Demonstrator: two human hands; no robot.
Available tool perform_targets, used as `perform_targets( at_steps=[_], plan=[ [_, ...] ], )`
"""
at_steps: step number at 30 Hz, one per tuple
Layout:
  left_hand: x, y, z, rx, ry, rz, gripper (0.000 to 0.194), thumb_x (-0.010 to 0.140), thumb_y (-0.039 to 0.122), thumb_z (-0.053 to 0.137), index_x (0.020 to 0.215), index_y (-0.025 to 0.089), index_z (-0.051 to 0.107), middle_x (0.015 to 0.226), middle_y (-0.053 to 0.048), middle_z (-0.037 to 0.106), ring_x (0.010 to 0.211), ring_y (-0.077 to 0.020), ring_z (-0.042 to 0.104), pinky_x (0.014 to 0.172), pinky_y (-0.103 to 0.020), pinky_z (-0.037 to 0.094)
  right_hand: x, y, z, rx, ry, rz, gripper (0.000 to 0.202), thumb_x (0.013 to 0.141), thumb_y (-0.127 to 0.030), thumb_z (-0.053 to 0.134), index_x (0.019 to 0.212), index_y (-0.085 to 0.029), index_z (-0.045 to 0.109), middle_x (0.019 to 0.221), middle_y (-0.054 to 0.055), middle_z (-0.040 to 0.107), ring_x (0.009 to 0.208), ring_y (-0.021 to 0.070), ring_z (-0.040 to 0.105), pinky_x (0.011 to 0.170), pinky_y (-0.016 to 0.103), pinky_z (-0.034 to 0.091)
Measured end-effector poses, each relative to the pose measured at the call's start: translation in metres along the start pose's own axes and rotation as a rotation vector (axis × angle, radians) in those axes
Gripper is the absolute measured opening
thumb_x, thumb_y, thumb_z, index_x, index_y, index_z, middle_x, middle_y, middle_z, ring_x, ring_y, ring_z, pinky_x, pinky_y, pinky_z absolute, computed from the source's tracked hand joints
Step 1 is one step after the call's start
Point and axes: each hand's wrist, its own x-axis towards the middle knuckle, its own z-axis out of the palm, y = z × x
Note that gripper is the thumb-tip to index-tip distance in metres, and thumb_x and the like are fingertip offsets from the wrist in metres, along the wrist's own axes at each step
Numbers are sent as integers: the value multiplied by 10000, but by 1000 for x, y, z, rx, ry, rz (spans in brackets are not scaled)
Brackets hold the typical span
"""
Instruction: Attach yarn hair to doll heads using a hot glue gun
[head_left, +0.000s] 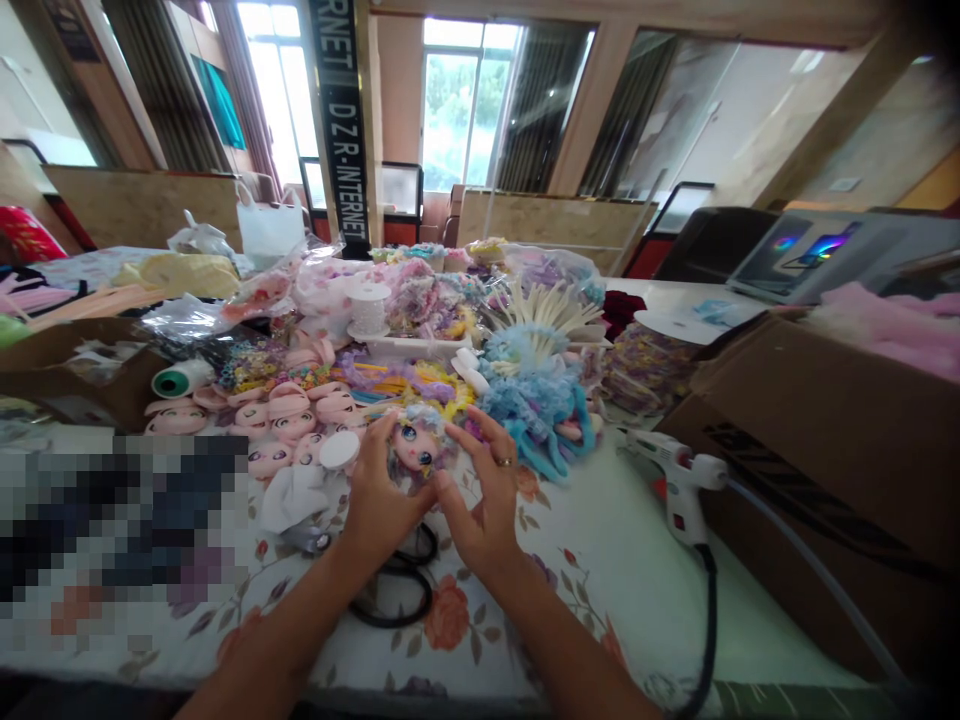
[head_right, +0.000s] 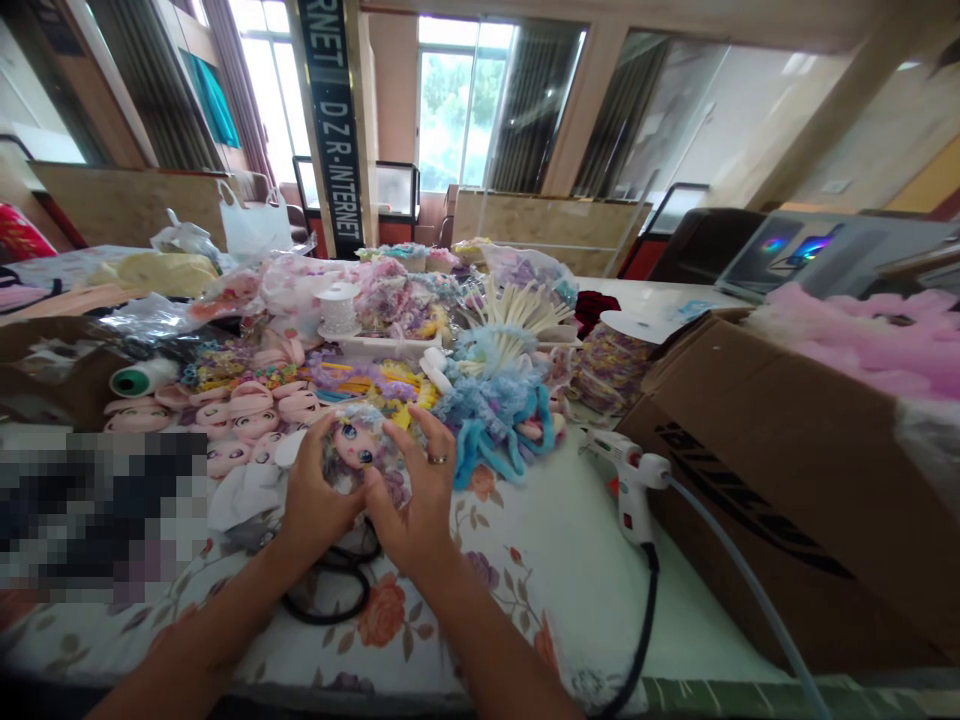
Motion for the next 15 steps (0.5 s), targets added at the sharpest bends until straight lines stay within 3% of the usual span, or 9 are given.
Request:
perform_targets(
  at_steps=[4,9,15],
  plan=[
    [0,1,0,-18,-8,-72,719,646,326,754,1276,197,432,1226,-140,588,1158,-311,563,944,-472,486,-1,0,1,17,45,33,370,833,-237,525,1200,-198,504,1324,132,457,1259,284,424,1042,515,348],
    [0,-3,-1,-16,3,-139,755,610,306,773,1279,199,439,1235,-143,582,1144,-322,570,933,-479,489,-3,2,5,-28,-11,-28,436,818,-231,544,1250,-229,486,1355,123,433,1279,303,402,1033,546,351],
    [-1,-1,0,-11,-20,-34,711,654,285,731,1288,189,425,1232,-140,582,1148,-299,570,954,-460,485,-2,2,4,-18,7,-2,432,826,-234,537,1255,-228,482,1347,125,444,1271,303,413,1034,543,351]
  ],
)
